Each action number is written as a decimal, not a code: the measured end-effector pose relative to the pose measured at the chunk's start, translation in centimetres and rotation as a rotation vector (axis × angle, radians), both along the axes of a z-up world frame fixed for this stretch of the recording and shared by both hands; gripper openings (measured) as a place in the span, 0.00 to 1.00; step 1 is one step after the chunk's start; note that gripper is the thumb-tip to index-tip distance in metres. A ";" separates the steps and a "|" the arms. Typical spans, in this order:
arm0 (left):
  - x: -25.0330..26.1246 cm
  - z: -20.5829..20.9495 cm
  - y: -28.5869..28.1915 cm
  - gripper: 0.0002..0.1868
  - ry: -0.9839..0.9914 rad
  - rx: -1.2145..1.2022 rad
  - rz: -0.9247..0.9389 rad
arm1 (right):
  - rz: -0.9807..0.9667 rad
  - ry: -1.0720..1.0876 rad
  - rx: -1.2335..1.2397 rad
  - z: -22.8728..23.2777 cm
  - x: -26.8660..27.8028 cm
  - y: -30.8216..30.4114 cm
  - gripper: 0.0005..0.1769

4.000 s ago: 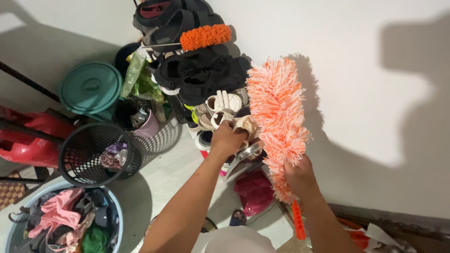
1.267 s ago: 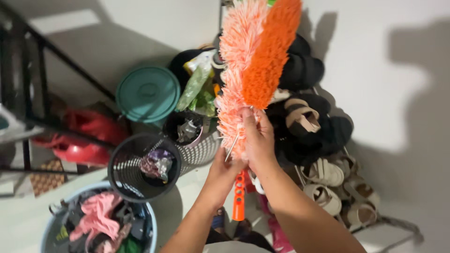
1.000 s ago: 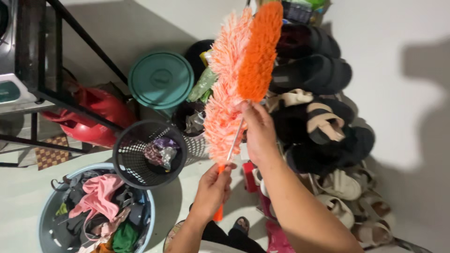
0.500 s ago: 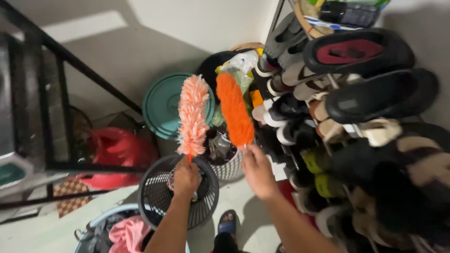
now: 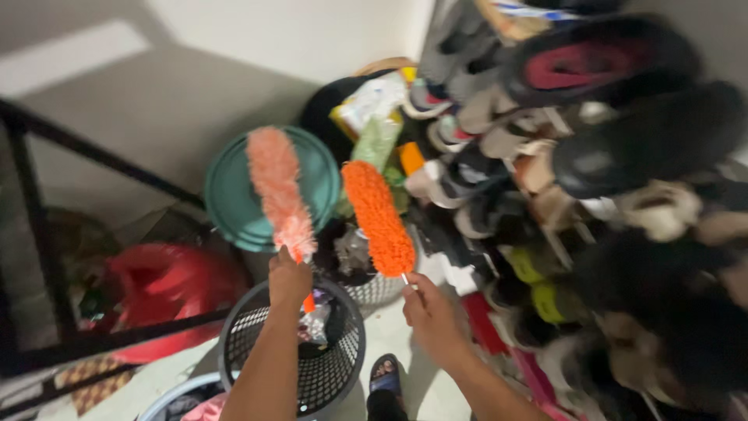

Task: The person uses an orange duster to clean several pairs of shoes on a multi-tiered shoe rack. They remove each shoe, dust it, and return it to the rack, repeating the process for multiple pairs.

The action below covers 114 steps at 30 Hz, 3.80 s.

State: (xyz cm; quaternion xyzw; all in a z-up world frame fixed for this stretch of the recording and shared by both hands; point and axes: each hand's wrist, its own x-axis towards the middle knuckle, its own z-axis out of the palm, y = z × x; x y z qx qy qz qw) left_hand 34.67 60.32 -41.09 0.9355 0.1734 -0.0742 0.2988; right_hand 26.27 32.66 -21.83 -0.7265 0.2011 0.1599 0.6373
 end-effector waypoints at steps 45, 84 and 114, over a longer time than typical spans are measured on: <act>-31.1 39.0 -52.6 0.20 -0.335 -0.513 -0.531 | -0.270 -0.077 -0.466 26.6 -38.8 -41.5 0.20; -35.3 43.8 -36.4 0.28 -0.104 -1.690 -0.082 | 0.137 -0.473 -0.643 28.8 -36.9 -24.0 0.10; -34.7 47.1 -44.4 0.31 -0.462 -0.933 -0.164 | 0.144 -0.517 -0.577 27.1 -35.1 -32.8 0.09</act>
